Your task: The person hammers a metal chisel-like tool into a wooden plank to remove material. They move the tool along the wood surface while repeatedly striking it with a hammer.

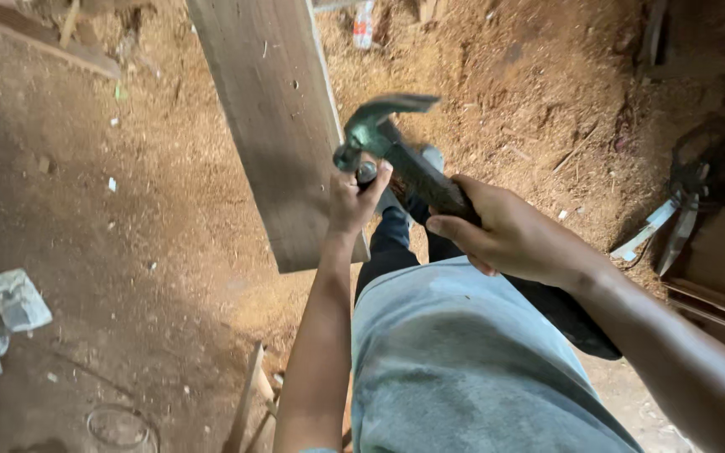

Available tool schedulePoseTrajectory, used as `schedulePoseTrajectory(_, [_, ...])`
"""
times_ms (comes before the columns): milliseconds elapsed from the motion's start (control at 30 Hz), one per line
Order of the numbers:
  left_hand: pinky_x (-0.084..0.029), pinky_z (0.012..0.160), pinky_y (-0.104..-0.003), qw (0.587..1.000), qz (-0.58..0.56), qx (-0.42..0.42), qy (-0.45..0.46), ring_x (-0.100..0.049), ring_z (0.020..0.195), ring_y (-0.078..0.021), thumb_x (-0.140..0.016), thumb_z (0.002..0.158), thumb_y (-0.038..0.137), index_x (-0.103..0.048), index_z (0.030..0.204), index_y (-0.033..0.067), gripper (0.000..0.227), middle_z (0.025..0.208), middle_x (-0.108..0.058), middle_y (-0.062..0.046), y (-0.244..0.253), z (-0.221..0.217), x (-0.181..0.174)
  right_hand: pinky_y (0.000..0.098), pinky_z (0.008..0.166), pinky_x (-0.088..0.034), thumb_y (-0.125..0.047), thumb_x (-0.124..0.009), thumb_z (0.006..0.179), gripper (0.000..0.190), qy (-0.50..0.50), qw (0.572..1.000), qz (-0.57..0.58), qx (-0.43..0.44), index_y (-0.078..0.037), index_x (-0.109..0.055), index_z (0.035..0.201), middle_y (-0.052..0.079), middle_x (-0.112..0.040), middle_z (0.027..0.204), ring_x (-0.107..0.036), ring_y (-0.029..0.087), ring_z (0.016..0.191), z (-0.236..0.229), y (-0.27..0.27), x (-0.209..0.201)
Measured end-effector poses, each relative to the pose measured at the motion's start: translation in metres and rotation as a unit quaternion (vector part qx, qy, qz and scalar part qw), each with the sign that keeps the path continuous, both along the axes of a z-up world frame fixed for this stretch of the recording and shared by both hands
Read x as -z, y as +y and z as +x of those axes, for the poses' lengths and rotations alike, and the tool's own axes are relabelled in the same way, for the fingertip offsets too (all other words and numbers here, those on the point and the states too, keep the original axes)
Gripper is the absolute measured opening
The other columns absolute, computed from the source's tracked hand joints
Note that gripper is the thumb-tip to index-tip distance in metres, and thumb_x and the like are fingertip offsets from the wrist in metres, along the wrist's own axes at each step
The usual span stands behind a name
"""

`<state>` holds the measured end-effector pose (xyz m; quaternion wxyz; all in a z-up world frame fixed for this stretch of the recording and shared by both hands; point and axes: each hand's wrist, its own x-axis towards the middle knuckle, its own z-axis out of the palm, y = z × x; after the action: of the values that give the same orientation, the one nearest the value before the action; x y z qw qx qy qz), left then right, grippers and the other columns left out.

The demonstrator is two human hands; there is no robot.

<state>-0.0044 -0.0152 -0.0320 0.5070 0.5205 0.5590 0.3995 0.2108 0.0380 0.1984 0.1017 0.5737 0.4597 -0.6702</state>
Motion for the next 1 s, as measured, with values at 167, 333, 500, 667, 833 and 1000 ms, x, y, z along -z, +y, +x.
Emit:
schedulePoseTrajectory(167, [-0.042,0.047,-0.026,0.998,-0.038,-0.023,0.053,-0.059,0.052,-0.0069,-0.073,0.096,0.013,-0.068,0.078,0.0065,0.020,0.062,-0.065,0.001,0.004,0.003,-0.018,0.0351,0.043,-0.047,-0.037,-0.061,0.096,0.033,0.040,0.999,-0.024,0.016,-0.010,-0.057,0.116,0.005,-0.057,0.058,-0.056,0.016,0.047,0.022,0.006,0.004])
schedulePoseTrajectory(333, [-0.045,0.054,-0.027,0.998,-0.027,-0.050,0.036,-0.059,0.061,-0.0054,-0.074,0.097,0.012,-0.064,0.080,0.0047,0.021,0.067,-0.063,0.002,0.014,0.011,-0.024,0.0344,0.041,-0.048,-0.038,-0.056,0.097,0.034,0.026,0.998,-0.049,-0.022,-0.012,-0.054,0.119,0.004,-0.059,0.061,-0.055,0.016,0.047,0.025,0.017,0.020])
schedulePoseTrajectory(500, [-0.044,0.053,-0.029,0.997,0.019,-0.054,0.043,-0.058,0.062,-0.0048,-0.073,0.097,0.012,-0.063,0.079,0.0027,0.022,0.066,-0.061,0.001,0.030,0.014,-0.030,0.0323,0.045,-0.050,-0.040,-0.055,0.100,0.034,0.017,0.994,-0.086,-0.063,-0.009,-0.055,0.114,0.006,-0.059,0.064,-0.058,0.016,0.051,0.021,0.044,0.021])
schedulePoseTrajectory(667, [-0.037,0.053,-0.030,0.997,-0.022,-0.039,0.061,-0.045,0.058,-0.0061,-0.074,0.100,0.015,-0.054,0.073,0.0034,0.036,0.062,-0.050,-0.001,0.020,0.011,-0.031,0.0328,0.043,-0.054,-0.037,-0.050,0.101,0.035,0.044,0.998,-0.043,-0.018,-0.010,-0.050,0.123,0.007,-0.063,0.062,-0.061,0.017,0.050,0.019,0.043,0.021])
schedulePoseTrajectory(833, [-0.041,0.050,-0.029,0.999,-0.025,-0.034,0.034,-0.050,0.056,-0.0042,-0.072,0.099,0.018,-0.060,0.074,0.0059,0.030,0.060,-0.055,0.001,0.029,0.012,-0.032,0.0354,0.046,-0.051,-0.041,-0.054,0.099,0.036,-0.024,0.993,-0.088,-0.080,-0.012,-0.053,0.122,0.006,-0.060,0.064,-0.058,0.018,0.052,0.016,0.048,0.021])
schedulePoseTrajectory(1000, [-0.040,0.050,-0.028,0.996,-0.032,-0.046,0.072,-0.049,0.056,-0.0050,-0.073,0.100,0.018,-0.057,0.073,0.0068,0.034,0.061,-0.053,0.002,0.016,0.008,-0.026,0.0359,0.041,-0.050,-0.040,-0.052,0.099,0.037,-0.018,0.998,-0.053,-0.034,-0.011,-0.050,0.121,0.008,-0.058,0.061,-0.056,0.019,0.047,0.012,0.047,0.013])
